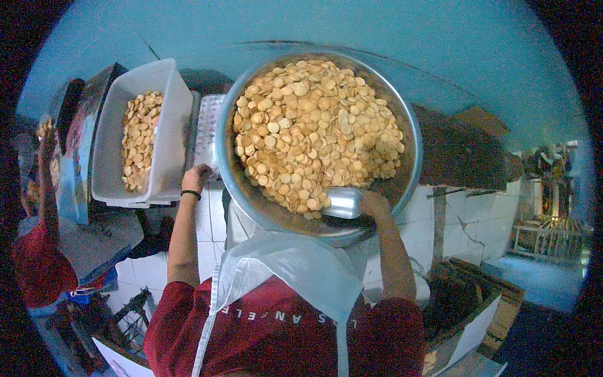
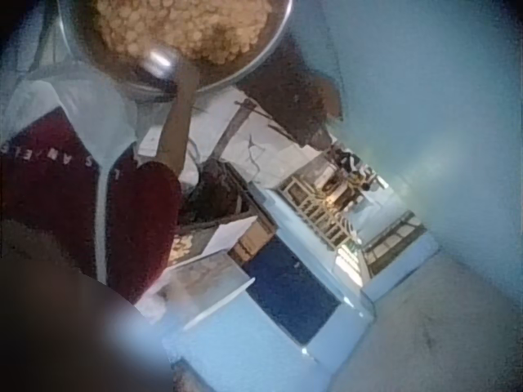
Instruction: The person scoops round snack chips from a large metal bowl into clear plastic bags using a metal scoop. They repeatedly fill bags and place them into a white bin on a digital scale. Another person in the background is also handling bags.
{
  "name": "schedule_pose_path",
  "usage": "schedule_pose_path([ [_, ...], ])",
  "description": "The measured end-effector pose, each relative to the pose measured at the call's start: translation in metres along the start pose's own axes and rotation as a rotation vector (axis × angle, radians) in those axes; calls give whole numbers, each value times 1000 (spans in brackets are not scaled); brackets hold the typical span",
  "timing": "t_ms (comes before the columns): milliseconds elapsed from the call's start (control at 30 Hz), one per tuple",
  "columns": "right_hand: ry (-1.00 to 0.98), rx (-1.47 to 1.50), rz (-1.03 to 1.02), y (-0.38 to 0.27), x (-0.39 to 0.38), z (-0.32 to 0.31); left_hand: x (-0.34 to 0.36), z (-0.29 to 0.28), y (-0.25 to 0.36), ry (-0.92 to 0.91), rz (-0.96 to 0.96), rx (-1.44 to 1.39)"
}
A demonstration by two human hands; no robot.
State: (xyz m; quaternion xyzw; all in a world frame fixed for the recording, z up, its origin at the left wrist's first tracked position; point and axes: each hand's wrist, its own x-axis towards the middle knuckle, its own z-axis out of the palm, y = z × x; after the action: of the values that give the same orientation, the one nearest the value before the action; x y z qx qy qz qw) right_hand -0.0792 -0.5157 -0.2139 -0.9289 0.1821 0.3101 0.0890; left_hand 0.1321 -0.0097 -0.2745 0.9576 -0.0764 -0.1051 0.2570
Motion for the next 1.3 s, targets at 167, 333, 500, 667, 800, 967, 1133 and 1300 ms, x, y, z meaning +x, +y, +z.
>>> schedule_pose_path([
  [167,-153,303,-199,-13,35,44,2,-27,5,54,83,-84],
  [333,-27,441,-356,-63,45,83,-6,-64,38,243,143,-115],
  [500,-64,423,-306,-85,40,78,-32,-118,87,443,205,-14],
  [667,-52,237,-223,-75,61,77,-53,-126,122,407,260,-250],
  [800,199,403,-208,-77,70,71,-51,-87,137,258,236,-259],
  [967,367,301,-98,-101,73,60,-50,-26,151,146,272,-324],
  [1133,364,332,14,-110,72,59,-48,14,160,184,202,-205],
  [1300,364,362,-137,-88,81,54,-48,19,163,212,280,-137],
])
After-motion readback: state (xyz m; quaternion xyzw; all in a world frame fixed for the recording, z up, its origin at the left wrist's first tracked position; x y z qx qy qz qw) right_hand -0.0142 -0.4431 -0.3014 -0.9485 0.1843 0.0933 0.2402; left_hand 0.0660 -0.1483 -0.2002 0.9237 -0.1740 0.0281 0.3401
